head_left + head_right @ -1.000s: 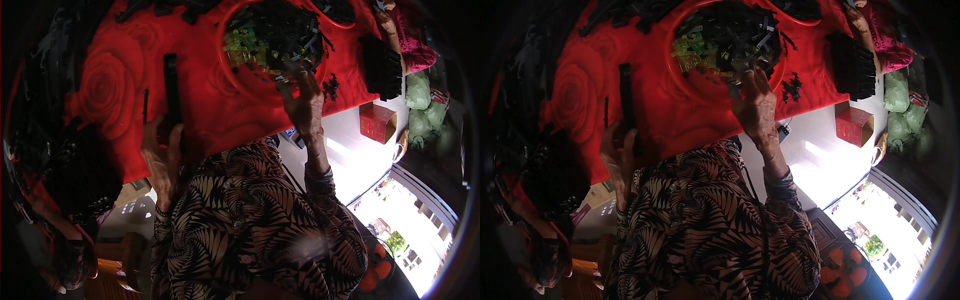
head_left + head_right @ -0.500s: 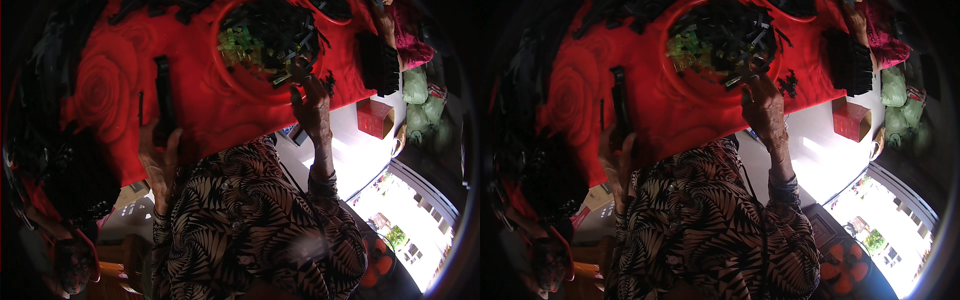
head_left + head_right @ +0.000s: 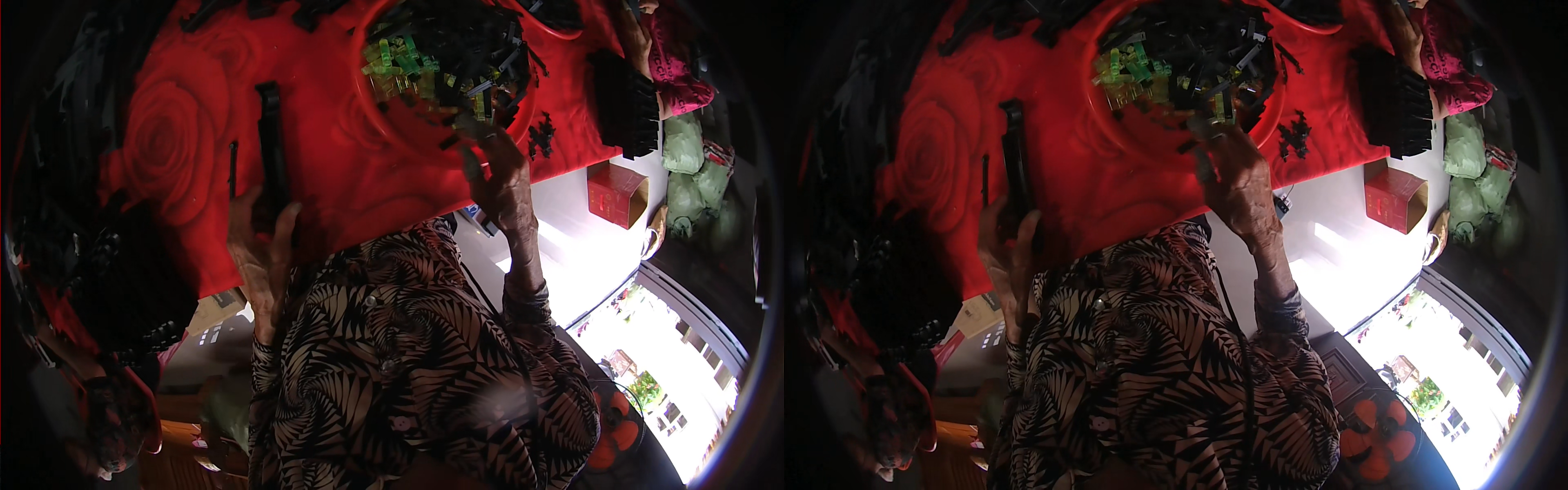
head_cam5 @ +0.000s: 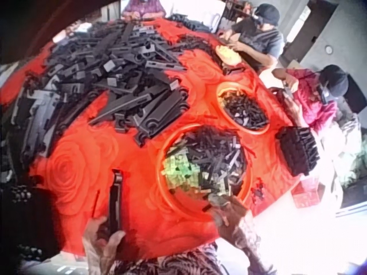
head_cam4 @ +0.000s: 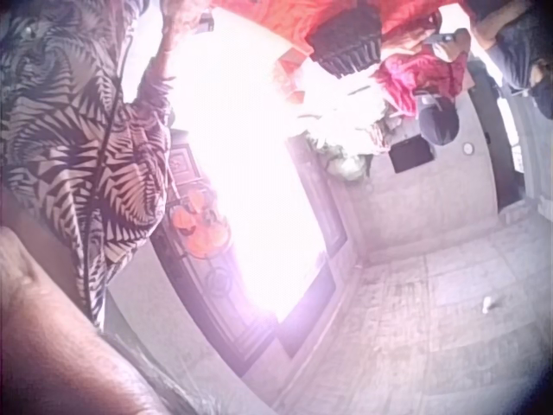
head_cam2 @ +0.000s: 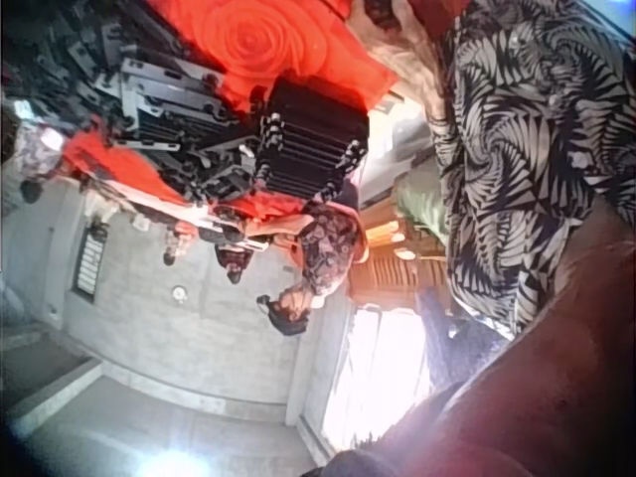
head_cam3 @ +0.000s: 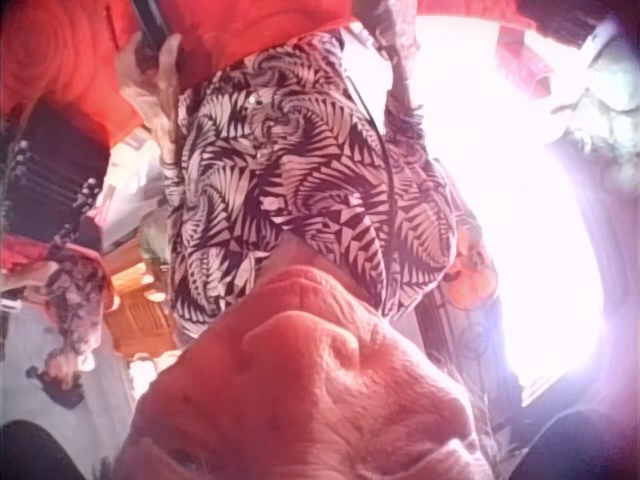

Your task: The person assembles plastic components by picking small plastic clips from a tray, inserting and pressing them into black plastic frames by hand, and stacking the completed frames on the table.

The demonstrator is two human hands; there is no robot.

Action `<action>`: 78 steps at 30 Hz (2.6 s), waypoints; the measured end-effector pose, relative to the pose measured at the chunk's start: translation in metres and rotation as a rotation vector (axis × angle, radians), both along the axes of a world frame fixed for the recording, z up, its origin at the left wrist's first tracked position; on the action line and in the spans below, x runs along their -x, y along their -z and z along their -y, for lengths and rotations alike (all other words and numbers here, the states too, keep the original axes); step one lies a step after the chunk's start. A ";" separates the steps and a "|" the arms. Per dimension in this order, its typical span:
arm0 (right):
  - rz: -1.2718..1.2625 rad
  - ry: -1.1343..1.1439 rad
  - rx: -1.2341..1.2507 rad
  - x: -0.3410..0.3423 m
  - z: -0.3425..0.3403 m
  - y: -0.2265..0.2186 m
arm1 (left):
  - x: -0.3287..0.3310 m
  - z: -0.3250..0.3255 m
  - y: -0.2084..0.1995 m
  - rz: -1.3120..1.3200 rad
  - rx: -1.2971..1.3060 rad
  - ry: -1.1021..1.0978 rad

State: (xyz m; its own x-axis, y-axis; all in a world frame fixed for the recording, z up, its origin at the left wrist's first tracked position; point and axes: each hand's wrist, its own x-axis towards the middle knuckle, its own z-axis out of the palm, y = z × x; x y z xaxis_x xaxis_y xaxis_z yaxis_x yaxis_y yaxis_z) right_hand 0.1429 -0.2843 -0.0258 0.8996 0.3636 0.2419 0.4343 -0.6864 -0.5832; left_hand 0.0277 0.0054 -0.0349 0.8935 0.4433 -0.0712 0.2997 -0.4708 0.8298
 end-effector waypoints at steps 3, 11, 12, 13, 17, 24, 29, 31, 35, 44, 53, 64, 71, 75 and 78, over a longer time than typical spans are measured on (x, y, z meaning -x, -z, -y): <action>0.000 -0.094 0.146 0.005 -0.006 -0.006 | 0.002 -0.001 -0.010 -0.042 0.042 -0.030; 0.015 -0.180 0.236 0.008 -0.002 -0.005 | 0.001 0.002 -0.009 -0.087 0.127 -0.066; 0.008 -0.184 0.225 0.006 -0.004 -0.006 | 0.002 0.002 -0.013 -0.082 0.112 -0.071; 0.012 -0.211 0.239 0.003 -0.006 -0.008 | 0.003 0.003 -0.017 -0.078 0.096 -0.076; -0.066 -0.197 0.300 0.001 -0.003 -0.005 | -0.007 0.009 -0.012 -0.072 0.169 -0.127; -0.174 -0.279 0.061 -0.005 -0.003 -0.008 | -0.001 0.000 -0.007 -0.158 0.235 -0.120; -0.320 -0.143 -0.177 -0.004 -0.013 0.004 | 0.001 -0.001 -0.002 -0.054 0.234 -0.103; -0.334 -0.105 -0.157 -0.005 -0.021 0.003 | 0.003 -0.003 0.001 -0.095 0.230 -0.145; -0.282 -0.041 -0.292 -0.005 -0.035 -0.001 | 0.004 -0.003 -0.004 0.120 -0.037 -0.163; -0.660 -0.134 -0.769 0.016 -0.108 -0.022 | -0.015 0.029 -0.018 0.231 0.942 0.046; -0.575 -0.284 -0.729 0.021 -0.118 -0.013 | -0.012 0.016 -0.010 0.269 0.749 0.039; -0.354 -0.401 -0.439 0.014 -0.119 -0.020 | -0.004 0.007 -0.004 0.421 0.310 0.091; -0.503 -0.381 -0.468 0.029 -0.118 -0.012 | 0.009 0.010 -0.002 0.341 0.280 0.096; -0.405 -0.382 -0.448 0.029 -0.121 -0.011 | 0.008 0.011 -0.004 0.314 0.306 0.093; -0.388 -0.474 -0.359 0.024 -0.122 -0.019 | 0.008 0.007 -0.003 0.292 0.304 0.115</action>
State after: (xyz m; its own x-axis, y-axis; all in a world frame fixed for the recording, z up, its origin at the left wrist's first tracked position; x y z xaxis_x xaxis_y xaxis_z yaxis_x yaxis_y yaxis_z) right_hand 0.1191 -0.1619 -0.0069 0.7095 0.6953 0.1149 0.3540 -0.2106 -0.9112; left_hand 0.0200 -0.0021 -0.0321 0.9378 0.3376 0.0805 -0.0087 -0.2089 0.9779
